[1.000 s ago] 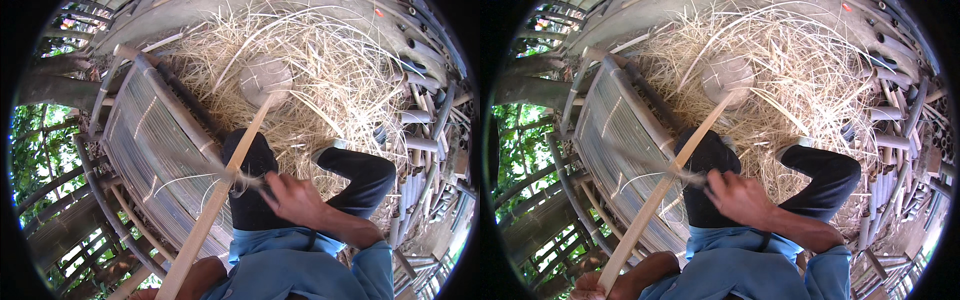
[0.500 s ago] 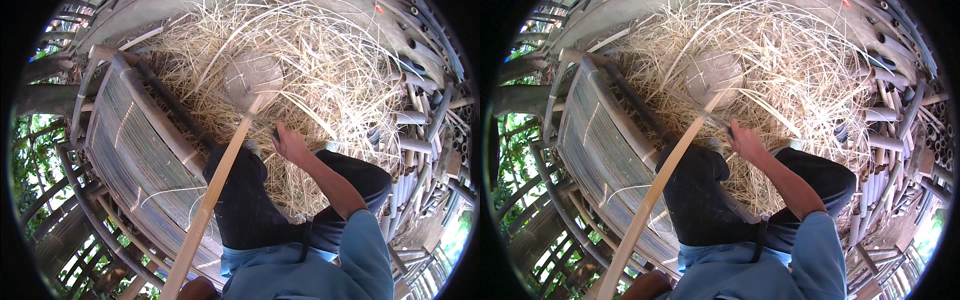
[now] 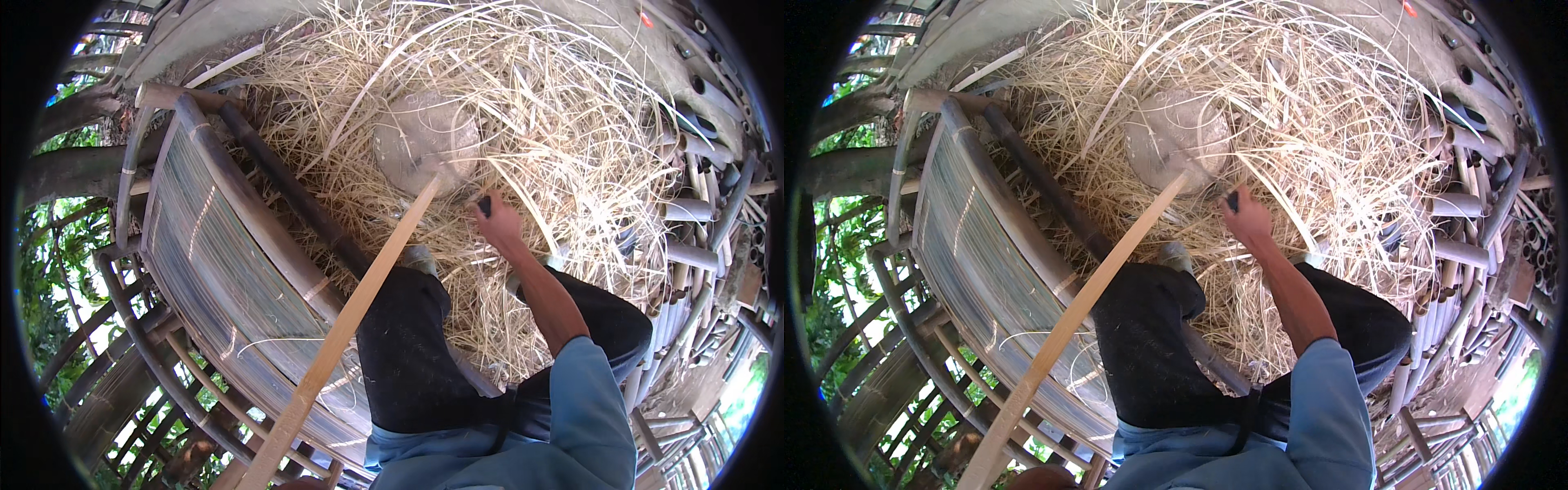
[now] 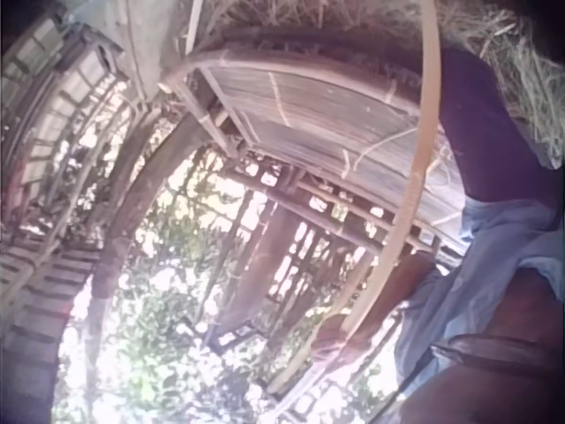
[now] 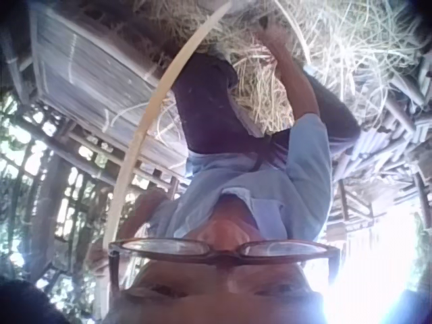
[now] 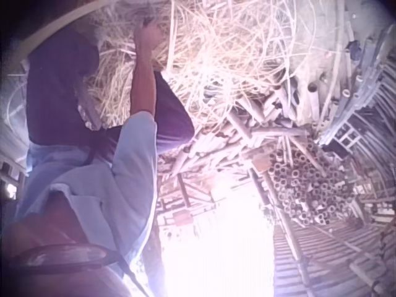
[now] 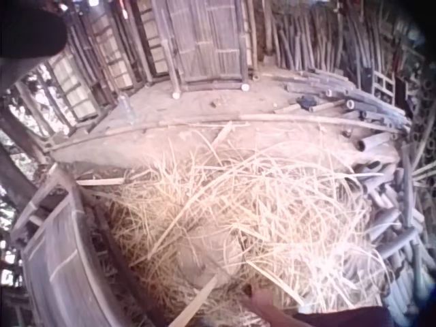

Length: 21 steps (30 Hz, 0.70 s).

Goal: The person whittles bamboo pieces with a knife, arranges them onto a bamboo frame, and then gathers and carries a bundle of straw away from the work area.

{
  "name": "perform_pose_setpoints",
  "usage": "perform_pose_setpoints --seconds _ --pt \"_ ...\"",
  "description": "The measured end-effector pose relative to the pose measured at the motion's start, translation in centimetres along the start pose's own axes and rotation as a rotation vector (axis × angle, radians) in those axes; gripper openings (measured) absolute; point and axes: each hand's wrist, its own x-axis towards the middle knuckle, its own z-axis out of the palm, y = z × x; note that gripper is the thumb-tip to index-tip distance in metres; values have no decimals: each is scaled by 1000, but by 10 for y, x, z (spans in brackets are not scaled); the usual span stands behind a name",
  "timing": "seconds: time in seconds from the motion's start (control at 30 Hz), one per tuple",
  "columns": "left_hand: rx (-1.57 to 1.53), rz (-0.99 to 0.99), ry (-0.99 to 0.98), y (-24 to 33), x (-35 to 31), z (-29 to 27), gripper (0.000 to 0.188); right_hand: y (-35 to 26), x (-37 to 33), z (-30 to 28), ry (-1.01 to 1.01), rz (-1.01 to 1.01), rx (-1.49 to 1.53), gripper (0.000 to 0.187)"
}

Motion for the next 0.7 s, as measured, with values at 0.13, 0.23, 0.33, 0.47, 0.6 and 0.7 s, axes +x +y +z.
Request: perform_pose_setpoints --seconds 0.13,0.23,0.33,0.47,0.6,0.7 --pt "7 -21 -9 20 21 2 34 27 18 -46 335 34 -24 66" --pt "5 -64 -12 23 34 5 35 30 49 -102 530 -62 -306 62" --pt "-10 -120 23 26 49 4 35 -8 81 -159 491 -263 38 51" --pt "91 -131 45 36 69 32 37 -145 72 -202 294 -343 266 51" --pt "84 -271 264 31 62 85 39 -281 11 -252 93 -682 424 54" --pt "126 -4 603 -22 55 154 37 -344 -27 -326 -53 -862 479 57"
